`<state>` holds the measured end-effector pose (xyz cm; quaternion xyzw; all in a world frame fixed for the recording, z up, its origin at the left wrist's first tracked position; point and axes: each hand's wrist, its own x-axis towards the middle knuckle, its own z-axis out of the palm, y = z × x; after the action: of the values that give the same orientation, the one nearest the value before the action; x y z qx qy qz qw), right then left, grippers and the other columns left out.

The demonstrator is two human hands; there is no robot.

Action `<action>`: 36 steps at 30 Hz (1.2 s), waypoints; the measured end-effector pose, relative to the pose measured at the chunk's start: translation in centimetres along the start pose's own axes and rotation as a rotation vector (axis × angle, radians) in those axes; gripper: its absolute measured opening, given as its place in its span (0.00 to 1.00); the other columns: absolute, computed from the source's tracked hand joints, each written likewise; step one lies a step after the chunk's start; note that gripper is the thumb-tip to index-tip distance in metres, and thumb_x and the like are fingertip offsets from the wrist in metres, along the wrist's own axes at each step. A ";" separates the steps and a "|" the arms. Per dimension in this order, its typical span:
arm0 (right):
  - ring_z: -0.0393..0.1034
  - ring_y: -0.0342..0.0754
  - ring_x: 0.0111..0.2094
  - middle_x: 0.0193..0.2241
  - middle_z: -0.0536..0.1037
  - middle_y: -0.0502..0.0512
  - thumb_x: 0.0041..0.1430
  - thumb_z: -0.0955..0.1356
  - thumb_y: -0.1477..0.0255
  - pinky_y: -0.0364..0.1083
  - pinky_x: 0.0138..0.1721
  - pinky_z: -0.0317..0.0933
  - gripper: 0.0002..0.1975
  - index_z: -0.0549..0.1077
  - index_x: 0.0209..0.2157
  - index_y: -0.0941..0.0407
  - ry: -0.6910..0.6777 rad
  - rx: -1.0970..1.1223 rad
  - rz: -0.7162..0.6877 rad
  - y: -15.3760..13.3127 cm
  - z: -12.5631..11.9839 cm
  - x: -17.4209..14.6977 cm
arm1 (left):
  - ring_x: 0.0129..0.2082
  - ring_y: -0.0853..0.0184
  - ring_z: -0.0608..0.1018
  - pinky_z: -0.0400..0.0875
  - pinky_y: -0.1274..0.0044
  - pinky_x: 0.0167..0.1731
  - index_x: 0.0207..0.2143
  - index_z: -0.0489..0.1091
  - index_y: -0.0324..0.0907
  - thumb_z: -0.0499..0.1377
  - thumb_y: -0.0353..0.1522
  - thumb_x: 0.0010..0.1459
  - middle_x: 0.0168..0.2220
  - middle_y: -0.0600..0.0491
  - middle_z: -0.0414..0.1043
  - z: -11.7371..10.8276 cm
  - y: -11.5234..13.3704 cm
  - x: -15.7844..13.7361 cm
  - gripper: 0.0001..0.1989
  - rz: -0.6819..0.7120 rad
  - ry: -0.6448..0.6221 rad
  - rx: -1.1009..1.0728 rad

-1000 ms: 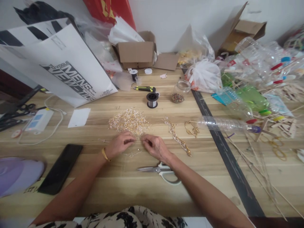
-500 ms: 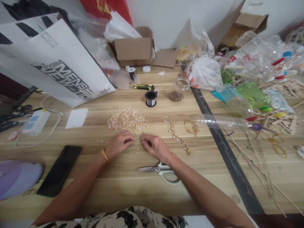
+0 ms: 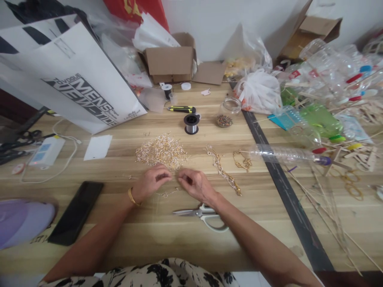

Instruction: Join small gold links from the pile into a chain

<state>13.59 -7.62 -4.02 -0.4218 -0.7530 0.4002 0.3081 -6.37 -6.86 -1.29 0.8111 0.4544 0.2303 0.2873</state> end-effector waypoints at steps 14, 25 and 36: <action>0.57 0.39 0.22 0.22 0.69 0.49 0.58 0.65 0.69 0.38 0.24 0.52 0.09 0.73 0.31 0.60 -0.077 0.046 -0.043 -0.4 -0.1 -0.1 | 0.29 0.69 0.70 0.64 0.78 0.32 0.26 0.70 0.38 0.58 0.29 0.55 0.26 0.53 0.69 1.4 1.2 0.0 0.05 0.011 0.081 -0.112; 0.58 0.40 0.22 0.24 0.72 0.51 0.57 0.65 0.69 0.39 0.24 0.53 0.09 0.73 0.31 0.60 -0.045 0.077 -0.033 0.0 0.0 -0.1 | 0.29 0.69 0.70 0.65 0.78 0.32 0.26 0.70 0.38 0.57 0.30 0.55 0.27 0.53 0.70 1.2 0.5 -0.1 0.05 -0.014 0.046 -0.110; 0.58 0.40 0.22 0.22 0.70 0.49 0.57 0.64 0.72 0.39 0.24 0.52 0.07 0.71 0.30 0.59 -0.064 0.023 -0.022 -0.4 -0.2 0.0 | 0.29 0.70 0.72 0.66 0.78 0.31 0.27 0.71 0.38 0.58 0.30 0.54 0.27 0.53 0.72 0.7 -0.1 -0.2 0.05 -0.067 0.089 -0.157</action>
<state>13.65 -7.70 -3.61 -0.3970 -0.7625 0.4187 0.2929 -6.08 -7.13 -1.90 0.7595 0.4742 0.2911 0.3369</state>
